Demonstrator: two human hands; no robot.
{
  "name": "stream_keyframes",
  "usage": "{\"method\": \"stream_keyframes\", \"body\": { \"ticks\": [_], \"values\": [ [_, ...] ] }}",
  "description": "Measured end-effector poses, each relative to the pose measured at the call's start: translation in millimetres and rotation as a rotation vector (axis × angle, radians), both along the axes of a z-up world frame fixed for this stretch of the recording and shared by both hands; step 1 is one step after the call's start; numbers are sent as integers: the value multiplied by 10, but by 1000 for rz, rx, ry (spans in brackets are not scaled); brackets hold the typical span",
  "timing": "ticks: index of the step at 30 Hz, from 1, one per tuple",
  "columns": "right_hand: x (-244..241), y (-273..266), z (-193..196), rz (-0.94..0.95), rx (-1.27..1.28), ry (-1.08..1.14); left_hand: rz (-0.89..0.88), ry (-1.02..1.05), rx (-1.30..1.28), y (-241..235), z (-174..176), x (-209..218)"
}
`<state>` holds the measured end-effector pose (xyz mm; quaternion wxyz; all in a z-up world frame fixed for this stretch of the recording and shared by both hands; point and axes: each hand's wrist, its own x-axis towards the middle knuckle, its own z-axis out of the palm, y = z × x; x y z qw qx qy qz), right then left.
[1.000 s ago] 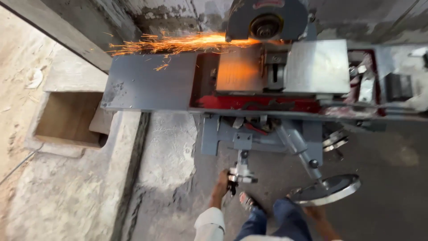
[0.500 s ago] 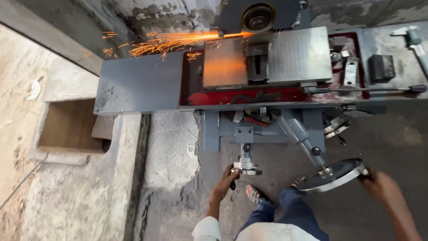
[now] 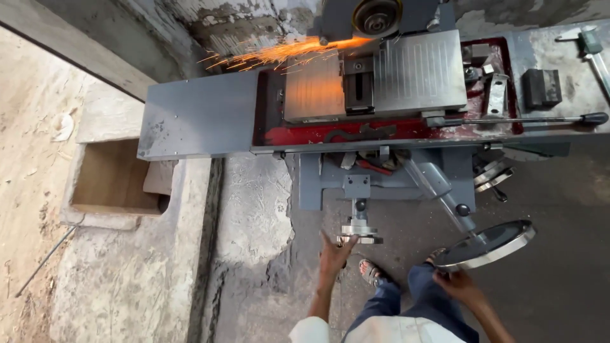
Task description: Operating a surface grinding machine to finish a metal workpiece, including machine cleaning, setup, grinding, and measurement.
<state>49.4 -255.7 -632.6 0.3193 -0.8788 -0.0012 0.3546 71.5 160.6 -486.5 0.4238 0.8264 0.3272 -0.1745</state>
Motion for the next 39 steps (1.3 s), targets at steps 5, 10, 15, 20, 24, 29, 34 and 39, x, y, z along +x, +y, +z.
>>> {"method": "stream_keyframes", "body": {
  "ticks": [5,10,15,20,24,29,34,39],
  "values": [
    [791,-919,1073,-124,-145,319,0,295,-417,533,197,118],
    [1108,-977,638,37,-342,-88,90,223,-1004,734,170,58],
    [62,745,-132,178,-136,-637,191,71,-818,661,134,-19],
    [-144,720,-481,332,-421,-687,123,-68,-612,414,312,0],
    [824,-437,162,36,-370,-371,16,70,-974,639,169,-29],
    [836,-1020,1341,-271,-307,-53,56,60,-1174,568,-157,-79],
    [-253,-42,1122,-291,139,189,201,8,-1548,175,-440,-33],
    [-413,-465,-863,-149,165,-260,226,52,-1047,-488,-430,8]
  ]
}}
